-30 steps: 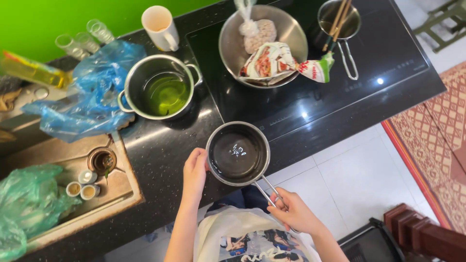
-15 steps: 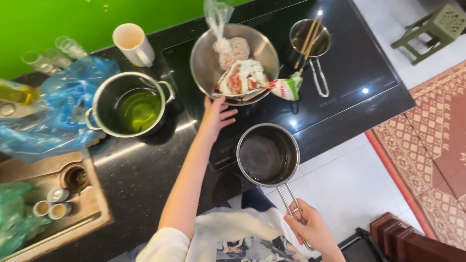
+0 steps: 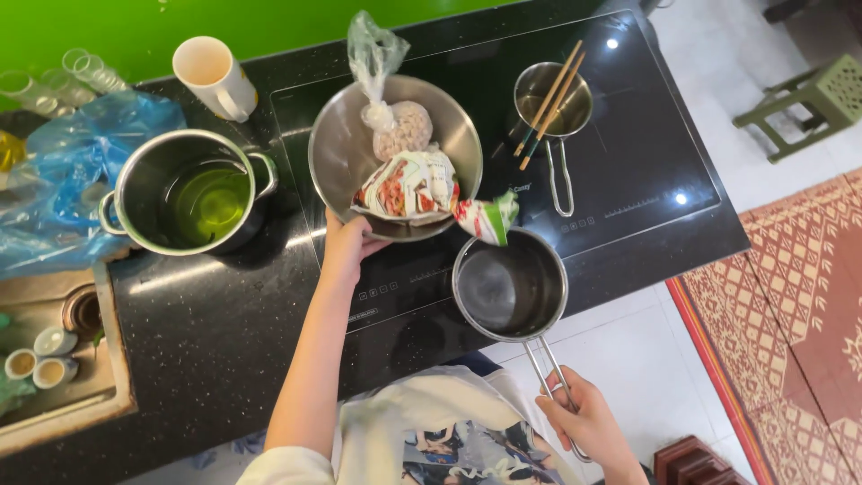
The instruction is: Fill a pot with water, place it on an induction stove to heat, and prepare a bag of tapioca pearls.
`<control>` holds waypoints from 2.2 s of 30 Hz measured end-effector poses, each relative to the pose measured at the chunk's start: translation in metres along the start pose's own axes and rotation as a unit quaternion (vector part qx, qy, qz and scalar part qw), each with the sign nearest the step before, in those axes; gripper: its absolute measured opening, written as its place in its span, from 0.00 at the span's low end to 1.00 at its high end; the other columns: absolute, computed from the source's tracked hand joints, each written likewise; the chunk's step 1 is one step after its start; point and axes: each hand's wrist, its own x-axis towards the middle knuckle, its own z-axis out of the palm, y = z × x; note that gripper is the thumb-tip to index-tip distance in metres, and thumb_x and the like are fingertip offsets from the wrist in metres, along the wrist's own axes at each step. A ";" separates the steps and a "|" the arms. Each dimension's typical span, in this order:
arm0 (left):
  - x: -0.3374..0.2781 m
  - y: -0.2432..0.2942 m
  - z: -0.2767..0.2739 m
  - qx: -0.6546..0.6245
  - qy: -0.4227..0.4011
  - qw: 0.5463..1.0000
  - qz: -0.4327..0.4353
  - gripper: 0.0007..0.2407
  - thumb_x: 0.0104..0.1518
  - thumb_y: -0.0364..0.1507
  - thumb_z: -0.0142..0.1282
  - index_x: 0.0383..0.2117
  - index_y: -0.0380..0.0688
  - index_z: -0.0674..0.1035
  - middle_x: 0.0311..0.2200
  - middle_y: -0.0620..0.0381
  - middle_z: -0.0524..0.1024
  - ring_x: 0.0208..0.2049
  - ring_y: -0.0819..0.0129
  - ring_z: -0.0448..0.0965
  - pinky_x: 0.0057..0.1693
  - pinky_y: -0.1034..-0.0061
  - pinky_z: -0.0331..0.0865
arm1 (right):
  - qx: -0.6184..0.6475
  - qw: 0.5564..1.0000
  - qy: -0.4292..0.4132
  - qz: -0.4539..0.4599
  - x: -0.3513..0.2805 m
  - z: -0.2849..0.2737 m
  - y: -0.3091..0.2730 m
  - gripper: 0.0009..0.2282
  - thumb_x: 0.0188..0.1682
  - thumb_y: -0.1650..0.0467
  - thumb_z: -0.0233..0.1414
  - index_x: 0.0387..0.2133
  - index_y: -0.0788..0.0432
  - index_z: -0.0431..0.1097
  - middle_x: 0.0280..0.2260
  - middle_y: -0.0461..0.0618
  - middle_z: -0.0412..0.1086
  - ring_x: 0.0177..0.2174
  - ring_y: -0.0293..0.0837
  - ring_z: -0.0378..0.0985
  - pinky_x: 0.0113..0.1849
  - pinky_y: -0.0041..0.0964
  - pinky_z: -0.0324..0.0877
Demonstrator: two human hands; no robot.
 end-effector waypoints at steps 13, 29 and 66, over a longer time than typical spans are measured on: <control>-0.145 -0.034 -0.076 0.008 0.113 0.992 -0.060 0.27 0.47 0.20 0.45 0.59 0.48 0.64 0.46 0.49 0.75 0.39 0.56 0.83 0.43 0.57 0.82 | -0.019 0.999 -0.032 0.014 0.011 -0.017 -0.003 0.04 0.47 0.76 0.55 0.30 0.65 0.66 0.09 0.46 0.63 0.08 0.35 0.59 0.15 0.31 0.51; -0.292 -0.066 -0.199 -0.095 0.293 0.948 -0.076 0.27 0.46 0.16 0.44 0.57 0.42 0.65 0.49 0.46 0.74 0.44 0.50 0.80 0.44 0.47 0.79 | -0.047 0.985 -0.062 -0.153 0.134 0.077 -0.122 0.05 0.48 0.74 0.55 0.31 0.63 0.65 0.12 0.45 0.63 0.10 0.34 0.61 0.16 0.28 0.55; -0.255 -0.060 -0.282 -0.045 0.281 0.955 -0.086 0.28 0.50 0.22 0.46 0.63 0.45 0.63 0.56 0.48 0.70 0.51 0.56 0.75 0.49 0.53 0.74 | -0.163 0.938 0.221 -0.211 0.158 0.079 -0.085 0.22 0.58 0.74 0.43 0.67 0.53 0.64 0.25 0.54 0.74 0.25 0.40 0.74 0.29 0.34 0.68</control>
